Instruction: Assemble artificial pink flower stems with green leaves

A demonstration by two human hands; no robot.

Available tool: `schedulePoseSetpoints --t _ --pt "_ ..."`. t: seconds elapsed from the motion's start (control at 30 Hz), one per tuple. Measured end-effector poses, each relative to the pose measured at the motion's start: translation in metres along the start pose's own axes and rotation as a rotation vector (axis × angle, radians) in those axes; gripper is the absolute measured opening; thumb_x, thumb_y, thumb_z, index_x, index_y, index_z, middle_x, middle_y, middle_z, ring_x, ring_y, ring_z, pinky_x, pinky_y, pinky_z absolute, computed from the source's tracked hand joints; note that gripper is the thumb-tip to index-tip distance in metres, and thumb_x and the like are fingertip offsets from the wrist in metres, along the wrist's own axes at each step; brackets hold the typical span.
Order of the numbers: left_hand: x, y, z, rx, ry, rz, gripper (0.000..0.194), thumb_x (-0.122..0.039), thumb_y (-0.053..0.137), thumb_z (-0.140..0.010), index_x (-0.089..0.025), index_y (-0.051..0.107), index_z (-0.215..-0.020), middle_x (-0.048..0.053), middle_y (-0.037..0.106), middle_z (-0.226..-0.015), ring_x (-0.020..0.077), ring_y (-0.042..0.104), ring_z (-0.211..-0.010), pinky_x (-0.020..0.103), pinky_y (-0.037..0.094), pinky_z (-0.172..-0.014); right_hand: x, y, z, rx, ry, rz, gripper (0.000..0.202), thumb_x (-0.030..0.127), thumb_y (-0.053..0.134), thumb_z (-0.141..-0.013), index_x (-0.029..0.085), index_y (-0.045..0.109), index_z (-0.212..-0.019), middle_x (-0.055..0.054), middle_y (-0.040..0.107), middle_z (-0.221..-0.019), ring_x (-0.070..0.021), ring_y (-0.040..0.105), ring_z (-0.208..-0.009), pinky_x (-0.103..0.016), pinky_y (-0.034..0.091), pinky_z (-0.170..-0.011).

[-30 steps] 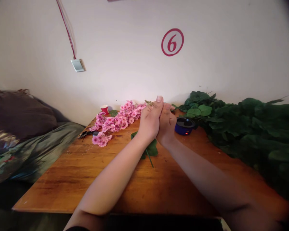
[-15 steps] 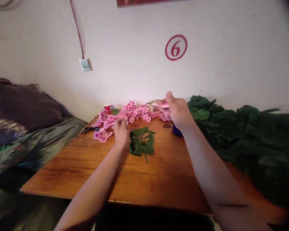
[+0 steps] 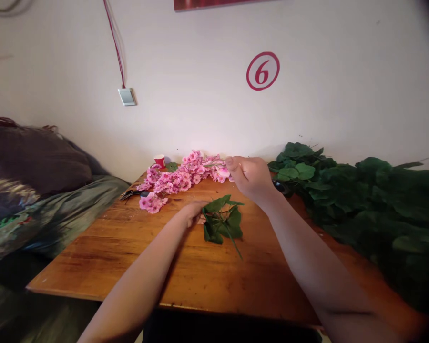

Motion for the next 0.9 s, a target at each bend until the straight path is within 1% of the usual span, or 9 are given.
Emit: schedulePoseSetpoints --t 0.07,0.13,0.2,0.3,0.4,0.53,0.67,0.8,0.9 --pt "0.001 0.005 0.002 0.062 -0.064 0.026 0.010 -0.016 0.077 -0.068 -0.012 0.070 -0.075 0.007 0.069 -0.062 0.0149 0.059 -0.049 0.024 0.045 -0.046 0.001 0.001 0.000 -0.006 -0.015 0.021 0.059 0.058 0.025 -0.101 0.022 0.039 -0.056 -0.002 0.051 -0.052 -0.0138 0.045 -0.052 -0.029 0.026 -0.054" --pt "-0.002 0.010 0.004 0.101 -0.067 0.079 0.012 -0.016 0.077 -0.069 -0.014 0.067 -0.077 0.005 0.069 -0.066 0.0138 0.062 -0.056 0.023 0.050 -0.055 0.001 0.002 0.000 -0.012 -0.025 0.023 0.059 0.057 0.024 -0.101 0.022 0.039 -0.056 -0.001 0.050 -0.051 -0.0135 0.044 -0.051 -0.030 0.025 -0.053" --pt "-0.007 0.014 0.007 0.131 -0.044 0.131 0.015 -0.016 0.077 -0.070 -0.014 0.065 -0.077 0.002 0.065 -0.067 0.0115 0.061 -0.058 0.022 0.051 -0.060 0.002 0.003 0.001 -0.015 -0.032 0.007 0.059 0.057 0.023 -0.101 0.022 0.037 -0.056 -0.001 0.047 -0.050 -0.0133 0.043 -0.050 -0.030 0.024 -0.053" --pt "-0.015 0.019 0.012 0.203 0.034 0.199 0.017 -0.016 0.077 -0.069 -0.013 0.065 -0.080 -0.002 0.056 -0.060 0.0066 0.049 -0.049 0.018 0.042 -0.051 0.002 0.005 0.000 -0.008 -0.024 -0.042 0.059 0.057 0.024 -0.101 0.022 0.035 -0.055 0.000 0.041 -0.048 -0.0136 0.043 -0.050 -0.030 0.022 -0.053" --pt "-0.027 0.022 0.021 0.245 0.168 0.217 0.024 -0.018 0.079 -0.066 -0.010 0.068 -0.086 -0.003 0.051 -0.056 0.0043 0.040 -0.045 0.017 0.031 -0.044 -0.002 0.008 -0.001 0.025 0.038 -0.088 0.059 0.060 0.027 -0.100 0.022 0.032 -0.055 0.001 0.035 -0.048 -0.0137 0.042 -0.050 -0.029 0.021 -0.053" --pt "-0.046 0.020 0.037 0.129 0.314 0.102 0.030 -0.028 0.083 -0.064 -0.011 0.070 -0.084 0.000 0.058 -0.058 0.0059 0.045 -0.046 0.018 0.031 -0.044 -0.017 0.017 -0.004 0.133 0.182 -0.129 0.061 0.069 0.029 -0.096 0.023 0.025 -0.055 0.003 0.026 -0.049 -0.0124 0.036 -0.048 -0.029 0.020 -0.052" --pt "-0.056 0.019 0.049 0.041 0.369 0.002 0.036 -0.033 0.084 -0.062 -0.014 0.072 -0.090 0.001 0.065 -0.064 0.0099 0.056 -0.052 0.020 0.041 -0.050 -0.037 0.026 -0.005 0.194 0.265 -0.144 0.063 0.073 0.030 -0.093 0.022 0.022 -0.056 0.003 0.024 -0.051 -0.0116 0.030 -0.049 -0.029 0.019 -0.051" --pt "-0.053 0.025 0.049 0.062 0.387 -0.043 0.031 -0.030 0.081 -0.065 -0.014 0.071 -0.089 0.003 0.068 -0.068 0.0099 0.059 -0.053 0.020 0.043 -0.051 -0.054 0.039 -0.005 0.262 0.322 -0.191 0.063 0.076 0.032 -0.091 0.022 0.026 -0.058 0.003 0.027 -0.052 -0.0115 0.031 -0.050 -0.029 0.019 -0.050" --pt "-0.044 0.025 0.042 -0.007 0.315 0.007 0.026 -0.024 0.079 -0.064 -0.015 0.068 -0.086 0.002 0.067 -0.066 0.0093 0.057 -0.050 0.019 0.043 -0.049 -0.064 0.048 -0.004 0.243 0.371 -0.232 0.064 0.078 0.033 -0.089 0.023 0.024 -0.058 0.004 0.026 -0.052 -0.0109 0.029 -0.049 -0.028 0.019 -0.050"
Point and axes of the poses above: each hand's wrist, its own z-axis away from the middle knuckle, its own y-axis out of the palm, x = y × z, the point moved 4 cm from there along -z, towards the middle knuckle
